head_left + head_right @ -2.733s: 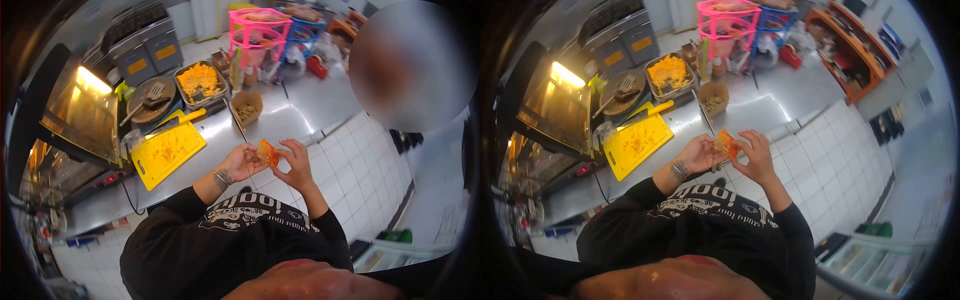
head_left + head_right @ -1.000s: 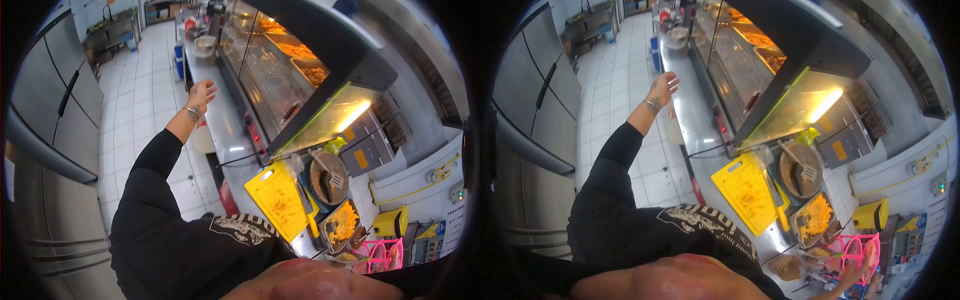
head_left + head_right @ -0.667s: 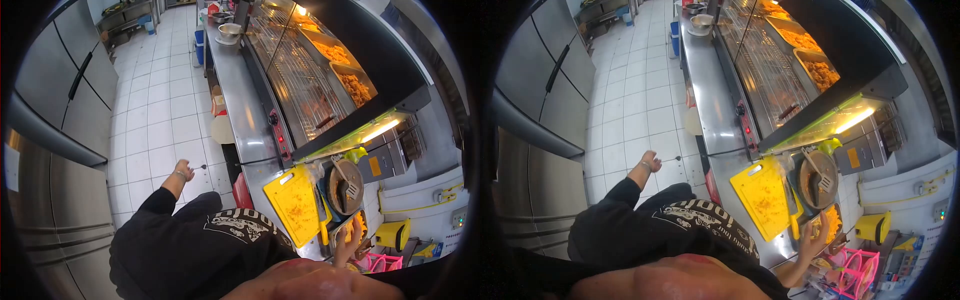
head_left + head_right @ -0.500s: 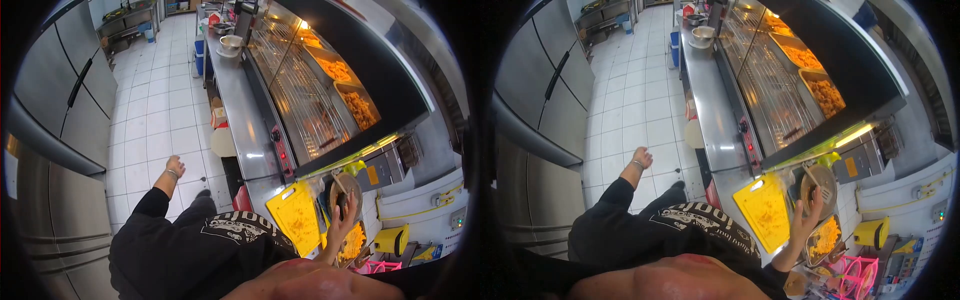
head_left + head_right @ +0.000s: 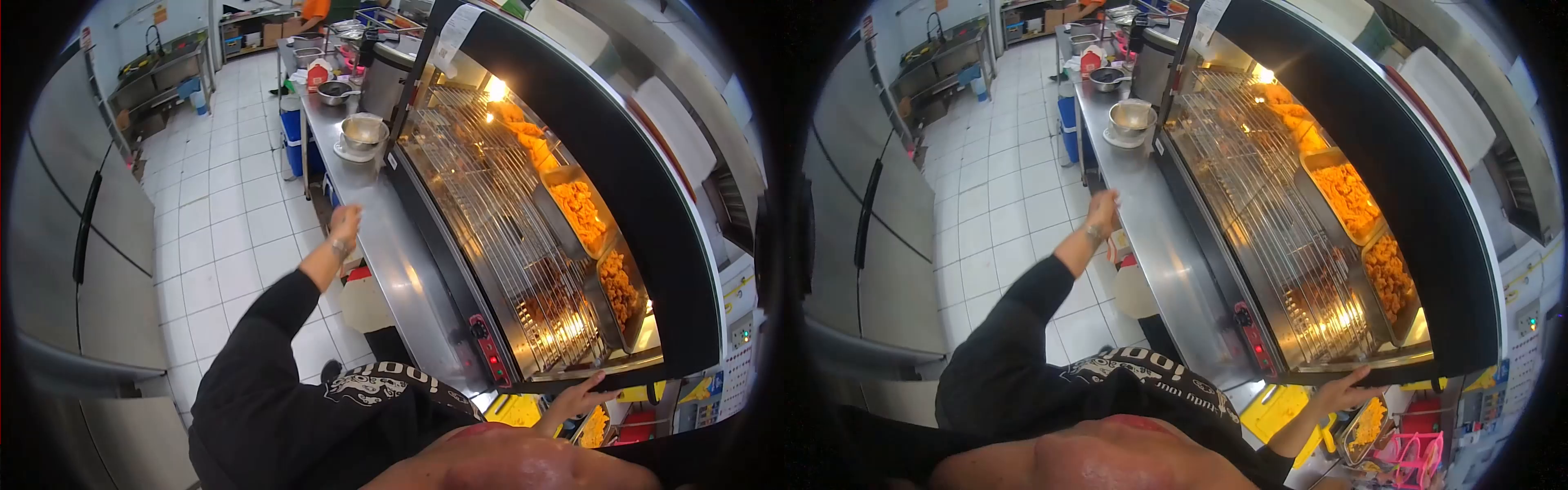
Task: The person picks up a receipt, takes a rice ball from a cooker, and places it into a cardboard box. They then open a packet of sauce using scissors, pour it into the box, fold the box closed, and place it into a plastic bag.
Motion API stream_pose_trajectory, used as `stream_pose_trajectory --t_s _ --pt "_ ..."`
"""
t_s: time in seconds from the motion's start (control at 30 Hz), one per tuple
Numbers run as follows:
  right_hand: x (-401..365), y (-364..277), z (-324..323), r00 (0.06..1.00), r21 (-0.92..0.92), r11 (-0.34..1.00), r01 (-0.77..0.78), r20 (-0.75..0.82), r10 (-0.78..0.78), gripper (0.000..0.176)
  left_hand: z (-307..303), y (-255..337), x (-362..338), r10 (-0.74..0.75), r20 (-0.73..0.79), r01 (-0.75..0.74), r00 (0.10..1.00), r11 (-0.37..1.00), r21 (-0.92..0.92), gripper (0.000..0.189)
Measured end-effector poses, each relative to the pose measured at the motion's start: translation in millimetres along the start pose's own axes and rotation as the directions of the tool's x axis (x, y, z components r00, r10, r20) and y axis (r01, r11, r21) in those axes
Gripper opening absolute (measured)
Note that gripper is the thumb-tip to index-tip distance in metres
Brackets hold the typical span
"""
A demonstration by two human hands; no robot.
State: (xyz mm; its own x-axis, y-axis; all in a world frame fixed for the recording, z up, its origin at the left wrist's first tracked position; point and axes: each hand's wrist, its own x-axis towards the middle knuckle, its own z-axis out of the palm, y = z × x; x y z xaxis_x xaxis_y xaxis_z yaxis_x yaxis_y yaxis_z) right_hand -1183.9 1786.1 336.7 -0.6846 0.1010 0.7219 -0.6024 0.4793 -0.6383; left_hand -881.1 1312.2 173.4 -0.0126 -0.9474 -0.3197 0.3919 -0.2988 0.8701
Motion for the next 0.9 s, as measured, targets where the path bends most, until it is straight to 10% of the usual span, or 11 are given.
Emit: stream_pose_trajectory --t_s 0.1,0.17,0.33,0.37,0.43,0.63,0.77,0.83,0.9 --pt "-4.5 -10.0 7.5 0.996 0.008 0.998 -0.065 -0.065 0.065 0.072 83.6 98.2 68.7 0.564 0.219 -0.589 0.796 0.806 0.065 0.03" --pt "-7.2 -24.5 7.0 0.993 -0.063 0.995 -0.077 -0.094 0.071 0.073 144.2 169.4 95.0 0.617 0.256 -0.65 0.744 0.757 0.067 0.032" --pt "-5.0 -0.3 11.0 0.983 0.02 0.997 -0.072 -0.169 0.074 0.06 270.1 271.6 181.4 0.912 0.278 -0.945 0.301 0.247 0.213 0.057" --pt "-5.3 -6.4 10.7 0.981 0.025 0.993 -0.115 -0.156 0.118 0.063 286.7 281.2 180.3 0.926 0.282 -0.938 0.251 0.161 0.308 0.06" --pt "-5.4 -5.0 5.5 0.984 0.038 0.989 -0.141 -0.106 0.144 0.065 278.4 297.8 137.5 0.7 0.501 -0.803 0.509 0.596 -0.018 0.034" --pt "-15.1 1.4 -15.2 0.988 0.179 0.974 -0.14 0.097 0.124 0.067 222.7 217.8 -46.7 0.568 0.621 -0.631 0.54 0.761 -0.147 0.019" --pt "-33.1 -12.4 -54.3 0.935 0.443 0.861 -0.249 0.34 0.095 0.054 164.0 117.7 -205.7 0.191 0.817 -0.166 0.544 0.979 -0.118 0.01" --pt "-46.0 -9.1 -101.2 0.836 0.142 0.988 -0.055 0.548 -0.032 0.046 141.8 78.3 -282.4 0.109 0.856 -0.023 0.505 0.993 -0.114 0.01" --pt "-76.5 -29.5 -141.5 0.819 0.257 0.922 -0.288 0.565 0.098 0.041 125.3 46.9 -347.1 0.014 0.898 0.088 0.439 0.994 -0.059 0.011"
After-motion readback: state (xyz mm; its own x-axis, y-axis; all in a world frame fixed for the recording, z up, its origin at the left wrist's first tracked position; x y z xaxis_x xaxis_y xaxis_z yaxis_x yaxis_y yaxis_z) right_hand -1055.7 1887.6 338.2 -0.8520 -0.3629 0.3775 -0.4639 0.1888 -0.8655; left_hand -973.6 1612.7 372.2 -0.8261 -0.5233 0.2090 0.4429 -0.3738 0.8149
